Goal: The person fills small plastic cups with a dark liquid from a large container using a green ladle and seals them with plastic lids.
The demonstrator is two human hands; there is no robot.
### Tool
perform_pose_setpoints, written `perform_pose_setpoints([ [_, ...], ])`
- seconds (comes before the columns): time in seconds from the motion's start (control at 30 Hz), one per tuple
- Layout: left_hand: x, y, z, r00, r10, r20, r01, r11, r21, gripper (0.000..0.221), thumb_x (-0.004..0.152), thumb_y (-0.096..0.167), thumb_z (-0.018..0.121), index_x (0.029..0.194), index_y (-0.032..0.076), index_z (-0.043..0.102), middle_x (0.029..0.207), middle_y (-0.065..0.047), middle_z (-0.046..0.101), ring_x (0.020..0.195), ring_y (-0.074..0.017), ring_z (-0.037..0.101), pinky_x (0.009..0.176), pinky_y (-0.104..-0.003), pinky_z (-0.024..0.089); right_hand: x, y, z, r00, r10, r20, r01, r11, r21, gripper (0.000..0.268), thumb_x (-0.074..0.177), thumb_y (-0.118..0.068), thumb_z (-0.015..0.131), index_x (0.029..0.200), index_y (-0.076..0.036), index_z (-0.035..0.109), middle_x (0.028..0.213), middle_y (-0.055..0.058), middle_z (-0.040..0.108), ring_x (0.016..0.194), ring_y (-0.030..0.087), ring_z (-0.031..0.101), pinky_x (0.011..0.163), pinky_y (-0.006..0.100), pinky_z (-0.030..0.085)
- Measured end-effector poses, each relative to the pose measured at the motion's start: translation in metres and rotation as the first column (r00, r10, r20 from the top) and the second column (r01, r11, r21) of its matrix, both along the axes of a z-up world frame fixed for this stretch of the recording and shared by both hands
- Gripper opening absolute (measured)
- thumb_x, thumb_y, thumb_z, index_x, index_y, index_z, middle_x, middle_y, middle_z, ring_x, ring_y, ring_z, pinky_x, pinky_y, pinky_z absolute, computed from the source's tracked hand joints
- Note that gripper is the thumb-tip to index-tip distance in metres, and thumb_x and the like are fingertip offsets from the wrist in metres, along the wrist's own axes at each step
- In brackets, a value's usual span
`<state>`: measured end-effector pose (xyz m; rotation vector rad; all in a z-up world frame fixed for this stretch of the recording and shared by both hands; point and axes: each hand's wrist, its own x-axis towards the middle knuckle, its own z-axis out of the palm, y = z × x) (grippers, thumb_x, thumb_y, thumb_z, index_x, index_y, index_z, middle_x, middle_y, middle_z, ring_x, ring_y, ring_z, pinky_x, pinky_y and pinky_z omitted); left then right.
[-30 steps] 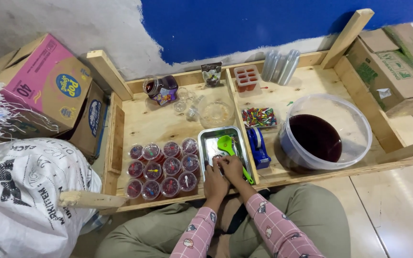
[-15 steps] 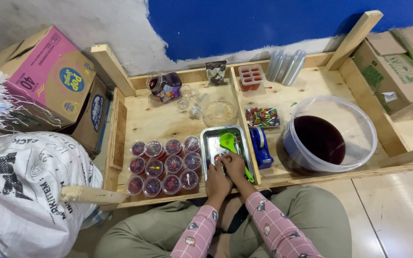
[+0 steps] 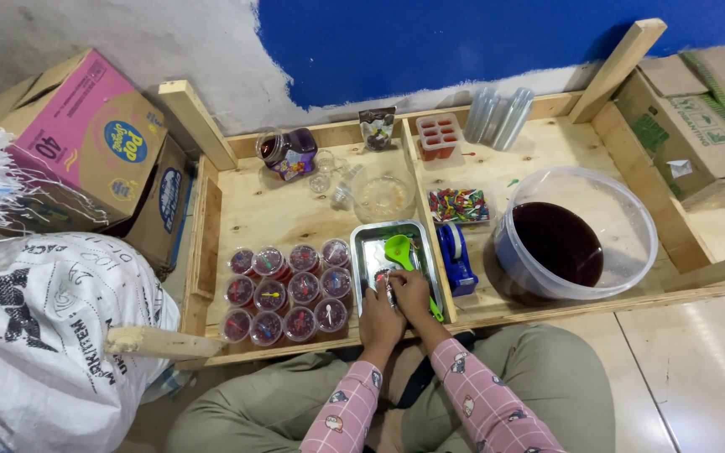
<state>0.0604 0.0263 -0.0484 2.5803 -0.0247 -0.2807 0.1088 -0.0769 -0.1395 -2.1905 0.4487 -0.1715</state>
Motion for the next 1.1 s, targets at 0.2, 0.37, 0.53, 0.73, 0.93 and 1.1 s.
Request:
perform_pose_setpoints([
  [0.2, -0.002, 0.001, -0.014, 0.999, 0.020, 0.051, -0.022, 0.999, 0.033, 0.054, 0.087, 0.022, 0.063, 0.138, 0.006, 0.053, 0.111, -0.010, 0.050, 0.106, -0.0320, 0.056, 0.085, -0.046, 0.058, -0.006, 0.003, 0.008, 0.998, 0.051, 0.045, -0.047, 0.995, -0.083, 0.023, 0.080, -0.021, 0.081, 0.102, -0.028, 0.083, 0.082, 0.011, 0.064, 0.088, 0.035, 0.069, 0.083, 0.042, 0.056],
  [0.37, -0.002, -0.001, -0.024, 0.994, 0.034, 0.100, -0.037, 0.999, 0.027, 0.056, 0.085, 0.019, 0.065, 0.138, 0.006, 0.052, 0.108, -0.010, 0.050, 0.103, -0.0338, 0.057, 0.082, -0.048, 0.059, 0.002, -0.002, -0.018, 0.995, 0.089, 0.037, -0.080, 0.977, -0.195, 0.025, 0.081, -0.029, 0.081, 0.104, -0.037, 0.082, 0.083, 0.005, 0.062, 0.088, 0.030, 0.068, 0.081, 0.038, 0.057],
  [0.53, -0.003, -0.002, -0.024, 0.993, 0.038, 0.111, -0.041, 0.999, 0.029, 0.055, 0.085, 0.018, 0.064, 0.138, 0.006, 0.053, 0.108, -0.010, 0.051, 0.102, -0.0342, 0.057, 0.081, -0.048, 0.059, 0.001, 0.000, -0.018, 0.995, 0.096, 0.039, -0.085, 0.972, -0.219, 0.025, 0.082, -0.028, 0.081, 0.105, -0.037, 0.082, 0.085, 0.007, 0.062, 0.089, 0.032, 0.067, 0.080, 0.040, 0.058],
  [0.73, -0.003, -0.002, -0.022, 0.992, 0.036, 0.120, -0.038, 0.999, 0.016, 0.054, 0.085, 0.016, 0.063, 0.137, 0.004, 0.054, 0.107, -0.010, 0.052, 0.102, -0.0337, 0.058, 0.081, -0.047, 0.059, 0.000, 0.000, -0.014, 0.989, 0.113, 0.098, -0.089, 0.972, -0.216, 0.025, 0.080, -0.025, 0.081, 0.103, -0.035, 0.082, 0.084, 0.005, 0.061, 0.086, 0.029, 0.067, 0.077, 0.037, 0.058],
  [0.93, -0.009, 0.001, -0.023, 0.978, 0.060, 0.199, -0.054, 0.998, -0.037, 0.046, 0.086, 0.013, 0.063, 0.131, 0.002, 0.059, 0.105, -0.012, 0.055, 0.101, -0.0348, 0.060, 0.081, -0.046, 0.059, -0.014, 0.007, 0.023, 0.930, 0.089, 0.357, -0.009, 0.976, -0.217, 0.021, 0.085, -0.019, 0.080, 0.104, -0.029, 0.082, 0.080, 0.002, 0.060, 0.080, 0.025, 0.067, 0.074, 0.035, 0.057],
  [1.1, -0.011, 0.005, -0.025, 0.920, 0.117, 0.373, -0.054, 0.983, -0.174, 0.037, 0.083, 0.020, 0.064, 0.118, 0.010, 0.069, 0.096, -0.008, 0.057, 0.090, -0.0332, 0.065, 0.074, -0.044, 0.060, -0.020, -0.011, 0.077, 0.900, 0.063, 0.432, -0.037, 0.997, -0.067, 0.019, 0.088, -0.010, 0.078, 0.102, -0.021, 0.083, 0.075, 0.005, 0.064, 0.068, 0.022, 0.066, 0.066, 0.032, 0.056],
])
